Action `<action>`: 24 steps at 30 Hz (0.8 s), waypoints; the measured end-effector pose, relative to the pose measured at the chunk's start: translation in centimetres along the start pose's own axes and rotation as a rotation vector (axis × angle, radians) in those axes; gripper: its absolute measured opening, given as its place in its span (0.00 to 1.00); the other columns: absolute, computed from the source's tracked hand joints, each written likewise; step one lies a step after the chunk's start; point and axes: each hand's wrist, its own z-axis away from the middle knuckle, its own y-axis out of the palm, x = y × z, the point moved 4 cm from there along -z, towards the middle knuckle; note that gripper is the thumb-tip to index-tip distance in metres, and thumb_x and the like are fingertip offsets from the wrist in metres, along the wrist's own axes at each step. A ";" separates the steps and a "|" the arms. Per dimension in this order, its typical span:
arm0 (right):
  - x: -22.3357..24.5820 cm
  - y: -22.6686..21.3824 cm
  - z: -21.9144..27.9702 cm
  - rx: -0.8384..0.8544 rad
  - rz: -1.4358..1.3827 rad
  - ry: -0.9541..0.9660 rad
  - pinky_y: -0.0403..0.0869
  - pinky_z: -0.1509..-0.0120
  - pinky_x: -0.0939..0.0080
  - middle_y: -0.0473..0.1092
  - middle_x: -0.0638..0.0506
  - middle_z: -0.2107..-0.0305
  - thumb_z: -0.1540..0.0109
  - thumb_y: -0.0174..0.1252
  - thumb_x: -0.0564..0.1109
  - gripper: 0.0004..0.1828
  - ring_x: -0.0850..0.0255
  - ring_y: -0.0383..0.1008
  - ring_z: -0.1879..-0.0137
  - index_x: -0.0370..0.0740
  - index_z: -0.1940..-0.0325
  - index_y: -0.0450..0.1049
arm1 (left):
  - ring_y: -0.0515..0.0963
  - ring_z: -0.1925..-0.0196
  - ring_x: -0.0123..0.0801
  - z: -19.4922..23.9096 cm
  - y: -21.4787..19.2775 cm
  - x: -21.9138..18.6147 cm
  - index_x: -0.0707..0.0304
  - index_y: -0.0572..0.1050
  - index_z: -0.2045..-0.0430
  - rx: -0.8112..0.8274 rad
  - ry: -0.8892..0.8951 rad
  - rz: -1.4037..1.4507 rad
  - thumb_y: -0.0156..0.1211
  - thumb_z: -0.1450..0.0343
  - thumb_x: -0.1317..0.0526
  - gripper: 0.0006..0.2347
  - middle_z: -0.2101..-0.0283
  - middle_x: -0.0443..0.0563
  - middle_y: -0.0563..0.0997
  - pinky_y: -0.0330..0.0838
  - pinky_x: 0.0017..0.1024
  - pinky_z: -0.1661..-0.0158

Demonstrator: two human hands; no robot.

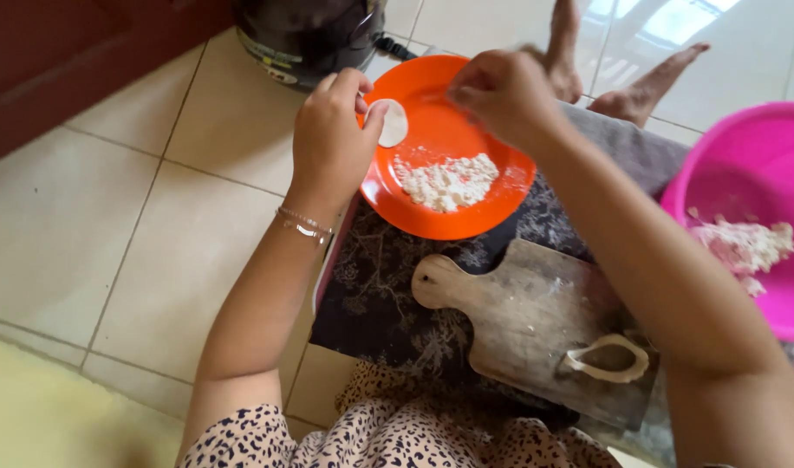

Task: Rolling and shaping dough into small wrappers using a rolling pin and hands

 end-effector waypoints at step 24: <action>-22.2 -19.7 29.5 -0.081 0.430 0.141 0.64 0.31 0.30 0.66 0.19 0.41 0.53 0.68 0.32 0.50 0.23 0.67 0.38 0.32 0.27 0.60 | 0.72 0.83 0.32 15.5 8.7 -15.9 0.55 0.81 0.74 0.187 0.163 0.617 0.63 0.28 0.59 0.05 0.84 0.45 0.74 0.71 0.25 0.78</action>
